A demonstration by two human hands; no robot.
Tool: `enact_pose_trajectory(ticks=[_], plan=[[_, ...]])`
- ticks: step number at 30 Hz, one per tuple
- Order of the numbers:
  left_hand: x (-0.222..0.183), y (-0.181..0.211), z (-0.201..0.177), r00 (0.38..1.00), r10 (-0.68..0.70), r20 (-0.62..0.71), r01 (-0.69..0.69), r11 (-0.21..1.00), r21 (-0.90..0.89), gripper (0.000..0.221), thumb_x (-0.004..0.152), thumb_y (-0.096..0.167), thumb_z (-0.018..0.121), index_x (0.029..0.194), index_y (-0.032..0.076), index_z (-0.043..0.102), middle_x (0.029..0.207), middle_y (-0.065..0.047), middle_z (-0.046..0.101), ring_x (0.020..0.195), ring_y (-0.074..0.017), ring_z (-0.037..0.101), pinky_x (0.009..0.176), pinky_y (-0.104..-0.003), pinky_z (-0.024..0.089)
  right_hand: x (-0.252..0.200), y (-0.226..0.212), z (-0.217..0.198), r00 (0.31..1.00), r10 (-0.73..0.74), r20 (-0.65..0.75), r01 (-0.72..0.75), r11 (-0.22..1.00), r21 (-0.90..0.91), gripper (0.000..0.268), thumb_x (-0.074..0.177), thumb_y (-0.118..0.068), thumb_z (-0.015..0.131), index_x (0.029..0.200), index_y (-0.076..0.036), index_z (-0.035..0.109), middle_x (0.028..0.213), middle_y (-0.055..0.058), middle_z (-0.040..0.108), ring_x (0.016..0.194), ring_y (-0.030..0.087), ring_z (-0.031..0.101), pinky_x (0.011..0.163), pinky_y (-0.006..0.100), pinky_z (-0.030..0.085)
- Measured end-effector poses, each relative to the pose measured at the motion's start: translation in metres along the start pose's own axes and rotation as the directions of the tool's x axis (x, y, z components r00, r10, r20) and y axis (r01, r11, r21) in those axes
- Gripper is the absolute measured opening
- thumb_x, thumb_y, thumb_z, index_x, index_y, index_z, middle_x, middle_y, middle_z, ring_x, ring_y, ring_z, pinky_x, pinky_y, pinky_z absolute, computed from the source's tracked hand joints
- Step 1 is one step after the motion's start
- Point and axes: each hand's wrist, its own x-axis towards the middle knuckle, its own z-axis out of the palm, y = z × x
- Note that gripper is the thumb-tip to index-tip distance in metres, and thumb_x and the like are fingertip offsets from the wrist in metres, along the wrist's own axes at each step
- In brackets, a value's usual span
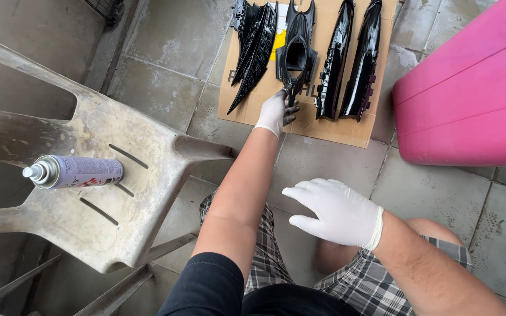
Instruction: The person is spray painting various black plastic parts using a white spray can while sitting on the floor.
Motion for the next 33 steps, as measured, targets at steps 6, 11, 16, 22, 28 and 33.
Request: enact_pose_trajectory(ticks=[6,11,16,22,28,33], plan=[[0.021,-0.014,0.008,0.992,-0.09,0.087,0.108,0.967,-0.23,0.031,0.096,0.04,0.061,0.115,0.016,0.064,0.097,-0.003,0.073,0.087,-0.0234,0.076,0.065,-0.034,0.06,0.0,0.005,-0.01,1.0,0.008,0.015,-0.008,1.0,-0.001,0.061,0.101,-0.059,0.051,0.138,-0.011,0.057,0.13,0.015,0.063,0.127,0.031,0.059,0.106,0.046,0.045],[0.044,-0.026,0.01,0.998,-0.028,0.05,0.043,0.942,-0.333,0.02,0.101,0.026,0.056,0.117,0.014,0.059,0.106,-0.004,0.073,0.091,-0.0213,0.076,0.074,-0.035,0.06,0.004,0.008,-0.014,1.0,-0.007,0.014,0.007,1.0,0.029,0.062,0.102,-0.058,0.051,0.139,-0.009,0.056,0.131,0.017,0.062,0.128,0.033,0.059,0.105,0.047,0.045],[0.041,-0.026,0.014,1.0,0.016,0.022,-0.009,0.951,-0.309,0.02,0.103,0.021,0.056,0.118,0.009,0.06,0.104,-0.007,0.074,0.091,-0.022,0.076,0.079,-0.035,0.061,0.006,0.015,-0.012,1.0,-0.003,-0.002,0.003,1.0,0.016,0.063,0.102,-0.059,0.05,0.14,-0.009,0.055,0.132,0.017,0.062,0.128,0.033,0.059,0.106,0.048,0.045],[0.023,-0.029,0.008,0.999,0.048,0.011,-0.042,0.944,-0.328,0.016,0.103,0.016,0.056,0.116,0.008,0.061,0.099,-0.007,0.075,0.088,-0.0203,0.077,0.076,-0.033,0.061,0.008,0.017,-0.013,1.0,-0.002,-0.027,0.002,1.0,0.02,0.063,0.101,-0.059,0.051,0.14,-0.01,0.056,0.131,0.017,0.062,0.127,0.034,0.059,0.105,0.048,0.046],[-0.069,-0.004,-0.001,0.982,0.185,0.028,-0.172,0.95,-0.259,0.017,0.105,0.013,0.055,0.118,0.004,0.06,0.103,-0.008,0.074,0.094,-0.0189,0.075,0.081,-0.029,0.057,0.011,0.024,-0.032,0.979,0.09,-0.18,-0.082,0.995,0.056,0.064,0.099,-0.056,0.054,0.144,-0.011,0.056,0.129,0.019,0.065,0.124,0.037,0.061,0.104,0.053,0.046],[-0.187,0.032,-0.011,0.954,0.295,0.059,-0.274,0.933,-0.232,0.014,0.101,0.007,0.061,0.112,-0.002,0.063,0.094,-0.011,0.071,0.087,-0.0206,0.073,0.08,-0.03,0.058,0.012,0.063,-0.068,0.811,0.29,-0.507,-0.192,0.952,0.238,0.06,0.098,-0.04,0.065,0.151,-0.016,0.051,0.135,0.01,0.062,0.126,0.027,0.059,0.108,0.046,0.044]])
